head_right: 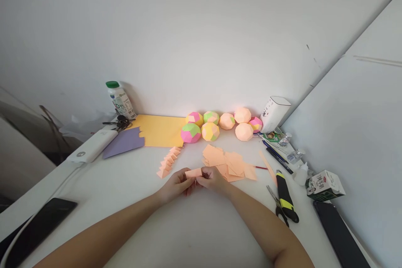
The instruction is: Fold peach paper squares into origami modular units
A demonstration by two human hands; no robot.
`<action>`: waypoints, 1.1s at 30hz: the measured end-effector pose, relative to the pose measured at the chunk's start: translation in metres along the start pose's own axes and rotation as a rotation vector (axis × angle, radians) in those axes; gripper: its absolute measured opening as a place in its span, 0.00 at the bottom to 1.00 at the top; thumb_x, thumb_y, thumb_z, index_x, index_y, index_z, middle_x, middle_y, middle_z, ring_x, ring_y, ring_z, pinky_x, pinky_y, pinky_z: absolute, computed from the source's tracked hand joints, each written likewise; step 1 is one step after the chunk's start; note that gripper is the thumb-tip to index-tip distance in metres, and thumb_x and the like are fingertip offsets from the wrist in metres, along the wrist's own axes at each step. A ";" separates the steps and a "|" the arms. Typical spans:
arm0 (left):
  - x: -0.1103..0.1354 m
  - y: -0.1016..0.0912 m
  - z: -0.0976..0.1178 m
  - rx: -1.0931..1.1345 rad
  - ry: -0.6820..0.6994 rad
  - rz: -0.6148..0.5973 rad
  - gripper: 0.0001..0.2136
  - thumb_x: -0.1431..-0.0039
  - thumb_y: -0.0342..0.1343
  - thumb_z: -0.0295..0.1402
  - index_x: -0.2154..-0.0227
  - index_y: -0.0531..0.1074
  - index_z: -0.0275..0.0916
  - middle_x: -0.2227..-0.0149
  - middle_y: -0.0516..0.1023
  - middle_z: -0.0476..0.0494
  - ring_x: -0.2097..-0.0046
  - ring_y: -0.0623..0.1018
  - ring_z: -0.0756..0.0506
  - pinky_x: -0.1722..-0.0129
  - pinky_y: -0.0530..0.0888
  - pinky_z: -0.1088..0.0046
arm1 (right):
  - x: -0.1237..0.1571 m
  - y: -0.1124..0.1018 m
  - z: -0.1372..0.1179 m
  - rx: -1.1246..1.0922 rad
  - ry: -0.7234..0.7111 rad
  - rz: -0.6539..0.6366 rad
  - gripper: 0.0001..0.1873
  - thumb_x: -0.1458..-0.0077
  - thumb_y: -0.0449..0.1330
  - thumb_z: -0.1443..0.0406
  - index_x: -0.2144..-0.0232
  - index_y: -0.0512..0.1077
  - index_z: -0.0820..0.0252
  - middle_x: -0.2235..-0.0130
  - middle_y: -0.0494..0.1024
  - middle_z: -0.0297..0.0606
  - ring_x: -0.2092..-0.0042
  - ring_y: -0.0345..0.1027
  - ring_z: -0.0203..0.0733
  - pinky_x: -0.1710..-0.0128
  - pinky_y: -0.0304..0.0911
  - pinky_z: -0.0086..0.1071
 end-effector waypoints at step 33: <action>0.002 -0.007 0.011 0.148 -0.011 0.082 0.17 0.44 0.48 0.48 0.72 0.63 0.37 0.77 0.72 0.49 0.81 0.71 0.52 0.84 0.66 0.78 | 0.001 -0.004 0.004 0.188 -0.079 0.051 0.12 0.47 0.55 0.61 0.76 0.71 0.63 0.79 0.68 0.32 0.77 0.59 0.31 0.78 0.54 0.24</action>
Point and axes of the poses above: each hand's wrist, its own x-axis away from the middle knuckle, its own y-axis out of the palm, z = x × y, the point moved 9 cm from there along -x, towards the middle knuckle
